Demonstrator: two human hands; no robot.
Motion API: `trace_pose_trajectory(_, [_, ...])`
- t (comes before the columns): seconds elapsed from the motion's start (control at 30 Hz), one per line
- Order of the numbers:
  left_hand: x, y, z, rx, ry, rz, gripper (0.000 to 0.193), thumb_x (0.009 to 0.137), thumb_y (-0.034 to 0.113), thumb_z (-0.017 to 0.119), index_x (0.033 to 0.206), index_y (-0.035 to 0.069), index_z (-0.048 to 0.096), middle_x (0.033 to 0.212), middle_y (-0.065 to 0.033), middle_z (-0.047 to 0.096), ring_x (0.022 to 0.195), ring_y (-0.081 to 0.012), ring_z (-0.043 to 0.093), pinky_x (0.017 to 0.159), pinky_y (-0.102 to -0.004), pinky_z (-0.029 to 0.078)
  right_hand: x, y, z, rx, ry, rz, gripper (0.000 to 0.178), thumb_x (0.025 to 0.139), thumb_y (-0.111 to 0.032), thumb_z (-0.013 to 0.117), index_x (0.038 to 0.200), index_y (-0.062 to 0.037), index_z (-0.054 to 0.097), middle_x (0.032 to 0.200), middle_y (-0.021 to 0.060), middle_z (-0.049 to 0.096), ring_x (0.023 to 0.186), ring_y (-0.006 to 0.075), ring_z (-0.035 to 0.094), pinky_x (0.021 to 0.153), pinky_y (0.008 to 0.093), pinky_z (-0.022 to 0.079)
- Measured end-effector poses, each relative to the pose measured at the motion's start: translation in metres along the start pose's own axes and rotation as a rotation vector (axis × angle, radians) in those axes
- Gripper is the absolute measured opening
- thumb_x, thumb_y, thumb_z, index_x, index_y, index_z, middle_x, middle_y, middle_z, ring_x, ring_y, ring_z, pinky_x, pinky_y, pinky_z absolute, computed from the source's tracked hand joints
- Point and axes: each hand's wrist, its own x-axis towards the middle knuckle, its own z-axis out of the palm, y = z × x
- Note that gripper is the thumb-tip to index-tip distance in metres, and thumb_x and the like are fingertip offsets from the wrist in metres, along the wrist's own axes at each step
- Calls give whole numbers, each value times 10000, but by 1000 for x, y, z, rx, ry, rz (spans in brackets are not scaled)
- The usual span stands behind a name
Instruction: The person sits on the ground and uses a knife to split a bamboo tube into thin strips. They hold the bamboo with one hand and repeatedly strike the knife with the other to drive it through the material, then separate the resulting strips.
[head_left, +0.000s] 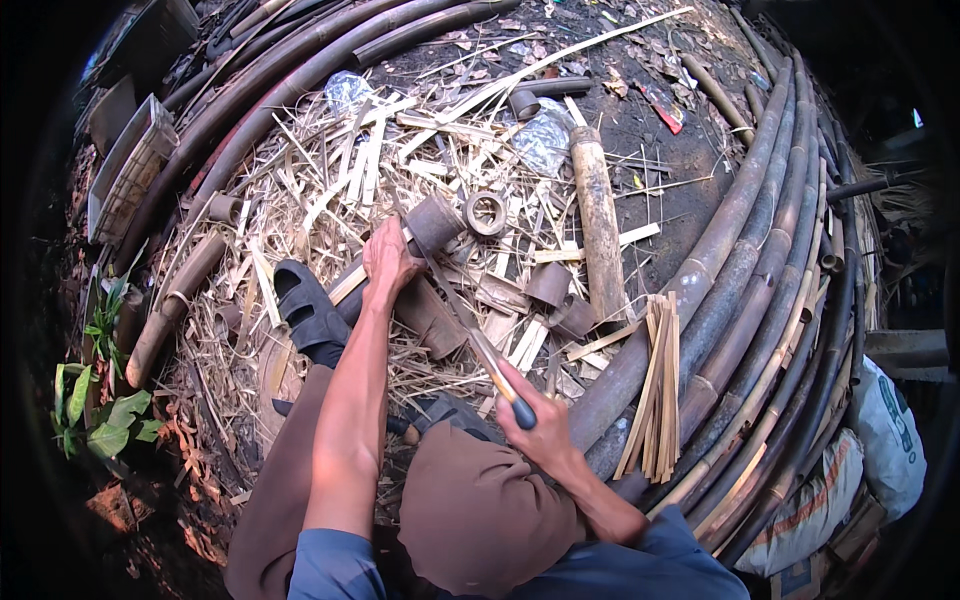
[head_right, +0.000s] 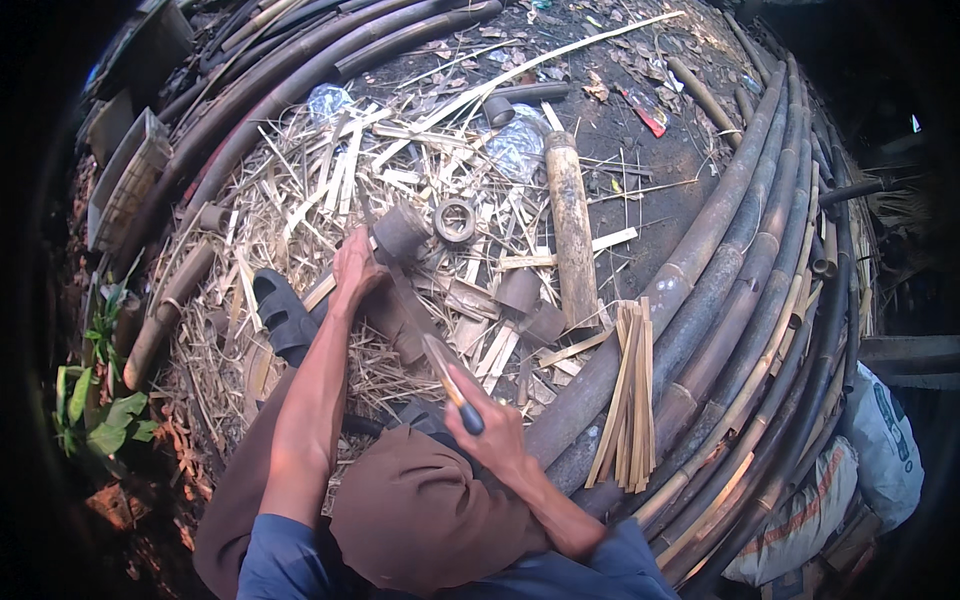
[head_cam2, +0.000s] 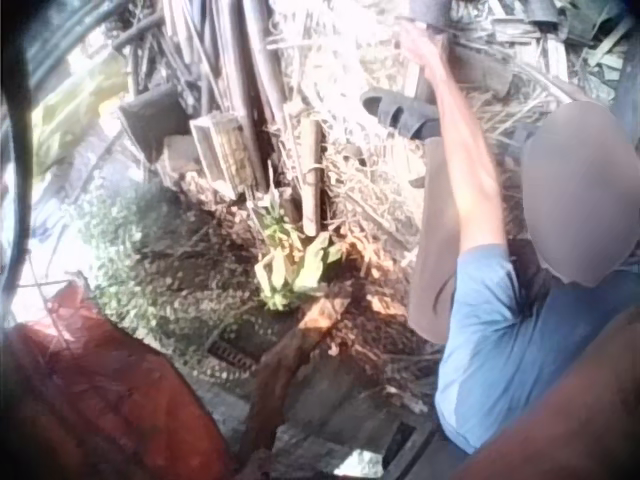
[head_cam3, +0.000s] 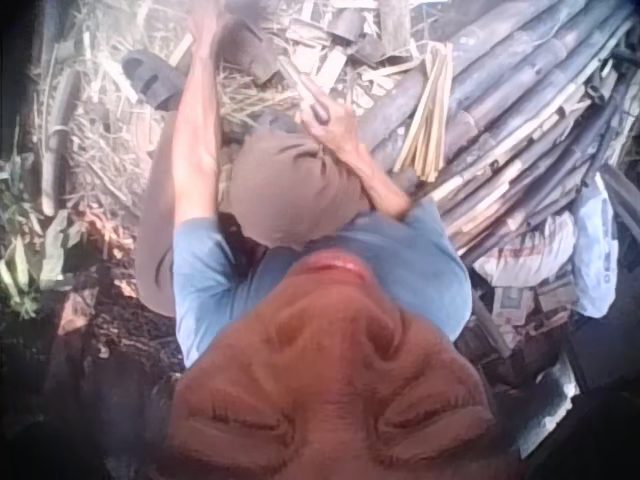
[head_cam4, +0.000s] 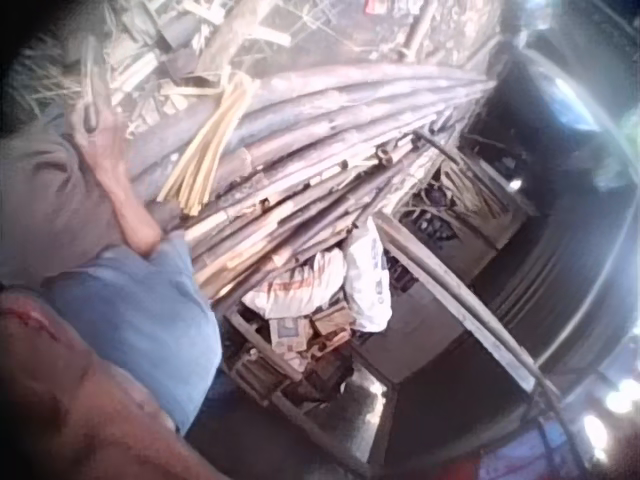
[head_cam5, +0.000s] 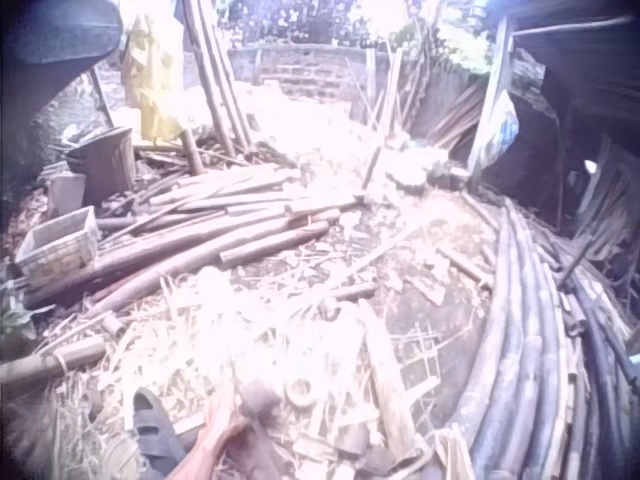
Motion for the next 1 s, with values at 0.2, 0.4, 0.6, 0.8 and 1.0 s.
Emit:
trace_pose_trajectory(0.2, [3, -4, 22, 11, 33, 51, 651, 606, 190, 831, 1135, 0, 502, 1058, -186, 598, 1030, -375, 578, 878, -460, 445, 60, 0, 22, -99, 27, -27, 470, 858, -214, 651, 1318, -133, 606, 908, 176, 726, 621, 259, 708, 586, 351, 572])
trace_pose_trajectory(0.4, [7, -15, 25, -93, 14, 2, 531, 678, 242, 780, 1074, -17, 540, 1063, -216, 610, 1030, -404, 583, 868, -468, 457, 129, -12, 57, -116, -6, -9, 478, 882, -286, 633, 1332, -134, 587, 671, 208, 644, 572, 324, 659, 569, 406, 542])
trace_pose_trajectory(0.6, [-4, 3, -1, 43, -28, -6, 655, 559, 232, 841, 1081, 2, 520, 1046, -193, 612, 1022, -375, 591, 881, -449, 459, -24, 11, -11, -8, 66, -118, 519, 834, -165, 685, 1342, -126, 587, 1023, 166, 720, 700, 260, 728, 631, 344, 588])
trace_pose_trajectory(0.8, [5, -5, 27, -40, 101, 24, 471, 767, 270, 709, 1101, -9, 529, 1048, -203, 609, 1023, -382, 584, 887, -468, 441, 149, -15, 70, -178, 35, -23, 473, 880, -312, 632, 1332, -179, 588, 665, 235, 650, 597, 373, 671, 591, 463, 543])
trace_pose_trajectory(1.0, [1, -2, 9, -34, -5, -28, 567, 601, 178, 803, 1062, 1, 524, 1036, -209, 609, 1019, -378, 592, 890, -458, 449, 9, 2, 1, -42, -9, -11, 489, 854, -223, 668, 1330, -134, 593, 866, 193, 714, 653, 327, 704, 613, 387, 568])
